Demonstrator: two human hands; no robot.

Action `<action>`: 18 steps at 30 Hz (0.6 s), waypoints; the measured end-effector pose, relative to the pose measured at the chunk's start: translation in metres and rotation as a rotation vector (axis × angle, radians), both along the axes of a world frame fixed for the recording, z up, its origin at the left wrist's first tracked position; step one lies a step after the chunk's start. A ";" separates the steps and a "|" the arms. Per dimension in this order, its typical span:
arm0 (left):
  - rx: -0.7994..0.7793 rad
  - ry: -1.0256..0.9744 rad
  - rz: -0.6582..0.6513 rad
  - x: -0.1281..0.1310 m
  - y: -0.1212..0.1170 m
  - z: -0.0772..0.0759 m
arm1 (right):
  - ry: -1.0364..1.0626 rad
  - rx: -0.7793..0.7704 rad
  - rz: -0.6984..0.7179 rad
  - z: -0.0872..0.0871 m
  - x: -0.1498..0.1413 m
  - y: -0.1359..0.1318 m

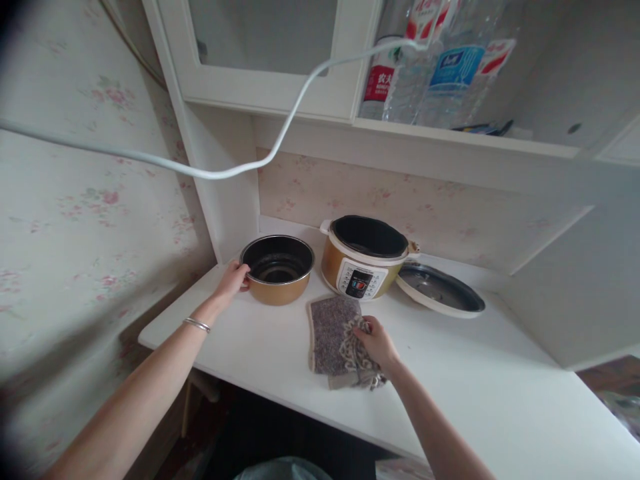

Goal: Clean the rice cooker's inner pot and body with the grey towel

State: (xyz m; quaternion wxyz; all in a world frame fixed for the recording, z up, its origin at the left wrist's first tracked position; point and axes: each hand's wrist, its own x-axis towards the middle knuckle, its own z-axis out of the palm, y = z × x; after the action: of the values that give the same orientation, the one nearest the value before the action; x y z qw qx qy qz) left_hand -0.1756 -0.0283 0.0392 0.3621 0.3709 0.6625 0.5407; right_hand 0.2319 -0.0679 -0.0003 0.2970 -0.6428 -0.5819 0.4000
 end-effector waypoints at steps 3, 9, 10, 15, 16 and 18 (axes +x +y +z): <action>0.003 -0.015 -0.006 -0.001 0.001 -0.002 | 0.220 -0.038 0.015 0.001 0.014 0.001; 0.007 -0.033 -0.007 -0.001 0.001 -0.002 | -0.035 0.056 -0.080 -0.003 0.037 0.001; 0.006 -0.035 -0.010 -0.001 0.000 -0.002 | -0.083 0.089 -0.085 -0.001 0.039 0.001; -0.005 -0.037 -0.015 -0.001 -0.001 0.004 | -0.120 0.109 -0.109 0.013 0.055 0.008; -0.007 -0.037 -0.015 0.000 -0.001 0.005 | -0.118 0.090 -0.123 0.013 0.058 0.010; -0.011 -0.036 -0.015 0.000 -0.002 0.006 | -0.078 0.015 -0.136 0.010 0.062 0.014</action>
State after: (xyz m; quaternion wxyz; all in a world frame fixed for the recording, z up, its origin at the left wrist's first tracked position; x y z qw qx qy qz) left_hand -0.1760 -0.0299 0.0447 0.3800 0.3641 0.6561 0.5409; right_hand 0.2940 -0.0538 0.0096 0.3054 -0.6938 -0.5509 0.3491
